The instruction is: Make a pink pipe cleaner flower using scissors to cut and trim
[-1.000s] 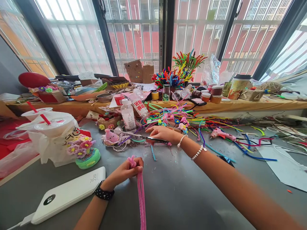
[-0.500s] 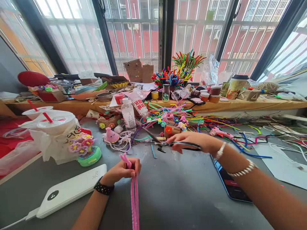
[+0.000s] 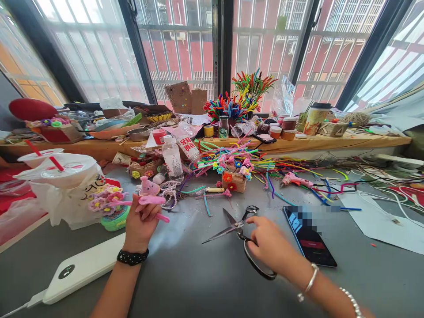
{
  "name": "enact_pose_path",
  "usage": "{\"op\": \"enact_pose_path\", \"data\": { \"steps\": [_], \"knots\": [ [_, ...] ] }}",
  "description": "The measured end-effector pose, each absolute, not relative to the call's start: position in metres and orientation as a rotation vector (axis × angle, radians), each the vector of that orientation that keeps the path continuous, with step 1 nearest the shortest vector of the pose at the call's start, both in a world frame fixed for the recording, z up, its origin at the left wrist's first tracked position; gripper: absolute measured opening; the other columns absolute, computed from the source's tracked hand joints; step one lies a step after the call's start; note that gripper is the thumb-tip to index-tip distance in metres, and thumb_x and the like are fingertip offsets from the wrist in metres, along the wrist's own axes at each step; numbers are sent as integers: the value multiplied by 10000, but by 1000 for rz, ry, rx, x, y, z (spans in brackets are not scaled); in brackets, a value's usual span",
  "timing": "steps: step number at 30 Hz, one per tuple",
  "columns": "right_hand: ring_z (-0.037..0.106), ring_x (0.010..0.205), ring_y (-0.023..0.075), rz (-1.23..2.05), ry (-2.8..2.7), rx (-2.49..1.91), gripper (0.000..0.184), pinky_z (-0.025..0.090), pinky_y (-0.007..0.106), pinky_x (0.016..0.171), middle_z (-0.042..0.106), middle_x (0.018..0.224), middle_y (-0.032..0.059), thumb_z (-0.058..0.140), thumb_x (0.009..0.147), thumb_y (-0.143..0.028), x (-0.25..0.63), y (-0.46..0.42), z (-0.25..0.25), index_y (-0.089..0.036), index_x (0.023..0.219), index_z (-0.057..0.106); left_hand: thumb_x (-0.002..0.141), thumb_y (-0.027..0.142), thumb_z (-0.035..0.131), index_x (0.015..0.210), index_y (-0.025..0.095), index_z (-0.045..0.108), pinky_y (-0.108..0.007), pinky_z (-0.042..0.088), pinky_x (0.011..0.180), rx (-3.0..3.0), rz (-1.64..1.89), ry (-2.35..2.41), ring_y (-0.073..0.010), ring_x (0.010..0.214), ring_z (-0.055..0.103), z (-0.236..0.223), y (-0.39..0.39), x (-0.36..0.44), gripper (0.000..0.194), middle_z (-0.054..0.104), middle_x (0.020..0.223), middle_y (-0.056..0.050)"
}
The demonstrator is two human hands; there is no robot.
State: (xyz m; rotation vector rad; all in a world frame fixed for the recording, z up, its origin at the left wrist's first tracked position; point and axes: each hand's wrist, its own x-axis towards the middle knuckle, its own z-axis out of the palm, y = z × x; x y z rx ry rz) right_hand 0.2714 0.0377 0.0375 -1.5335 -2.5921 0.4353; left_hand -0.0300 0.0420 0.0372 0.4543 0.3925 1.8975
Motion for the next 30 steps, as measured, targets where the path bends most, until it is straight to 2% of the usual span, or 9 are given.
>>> {"op": "enact_pose_path", "data": {
  "steps": [3, 6, 8, 11, 14, 17, 21, 25, 30],
  "knots": [
    [449, 1054, 291, 134, -2609, -1473, 215, 347, 431, 887, 538, 1121, 127, 505, 711, -224, 257, 31, 23, -166, 557, 644, 765, 292, 553, 503, 159, 388, -153, 232, 295, 466, 1843, 415, -2, 268, 284, 37, 42, -25, 337, 358, 368, 104],
    [419, 1090, 308, 20, -2612, -1480, 144, 332, 434, 909, 498, 1168, 166, 591, 669, -251, 259, 37, 15, -130, 715, 654, 758, 283, 563, 501, 155, 389, -151, 236, 295, 459, 1828, 421, 1, 271, 297, 35, 42, -23, 336, 372, 373, 103],
    [392, 1118, 324, 81, -2630, -1507, 403, 318, 446, 923, 452, 1209, 203, 645, 623, -350, 268, 48, 10, -87, 926, 609, 749, 270, 577, 511, 153, 401, -151, 243, 298, 456, 1831, 422, 2, 273, 307, 34, 43, -24, 318, 379, 375, 105],
    [266, 1204, 344, 285, -2694, -1482, 883, 247, 489, 959, 315, 1305, 231, 593, 560, -594, 284, 70, 2, -54, 1225, 381, 736, 254, 593, 518, 151, 413, -152, 248, 298, 464, 1826, 450, 2, 280, 319, 31, 45, -24, 302, 391, 378, 104],
    [189, 1238, 334, 494, -2796, -1433, 1031, 204, 469, 985, 211, 1351, 231, 527, 542, -681, 292, 90, -4, -51, 1303, 233, 730, 237, 602, 514, 148, 415, -151, 250, 295, 495, 1824, 491, 0, 285, 323, 29, 47, -24, 299, 404, 388, 100],
    [276, 1196, 340, 436, -2782, -1395, 960, 207, 476, 971, 319, 1297, 229, 495, 567, -692, 289, 100, -5, -58, 1266, 320, 712, 218, 620, 536, 145, 433, -143, 247, 293, 535, 1827, 510, 2, 294, 326, 27, 48, -24, 267, 423, 417, 96],
    [446, 1018, 320, 229, -2722, -1322, 753, 335, 446, 861, 513, 1063, 187, 447, 609, -694, 288, 96, -1, -97, 1059, 531, 672, 210, 655, 567, 141, 459, -124, 236, 296, 570, 1846, 573, 14, 307, 318, 23, 51, -26, 232, 467, 472, 87],
    [500, 830, 300, 118, -2723, -1366, 657, 397, 411, 702, 554, 874, 148, 453, 589, -703, 293, 75, 3, -119, 866, 573, 629, 227, 677, 607, 132, 517, -117, 220, 302, 632, 1915, 767, 21, 321, 302, 18, 54, -25, 188, 561, 557, 53],
    [517, 742, 256, 279, -2708, -1537, 367, 400, 337, 643, 573, 796, 118, 561, 634, -453, 289, 43, 7, -125, 800, 553, 596, 281, 682, 712, 129, 601, -156, 170, 305, 806, 1954, 1139, 6, 331, 266, 14, 54, -20, 207, 622, 611, 22]
  ]
}}
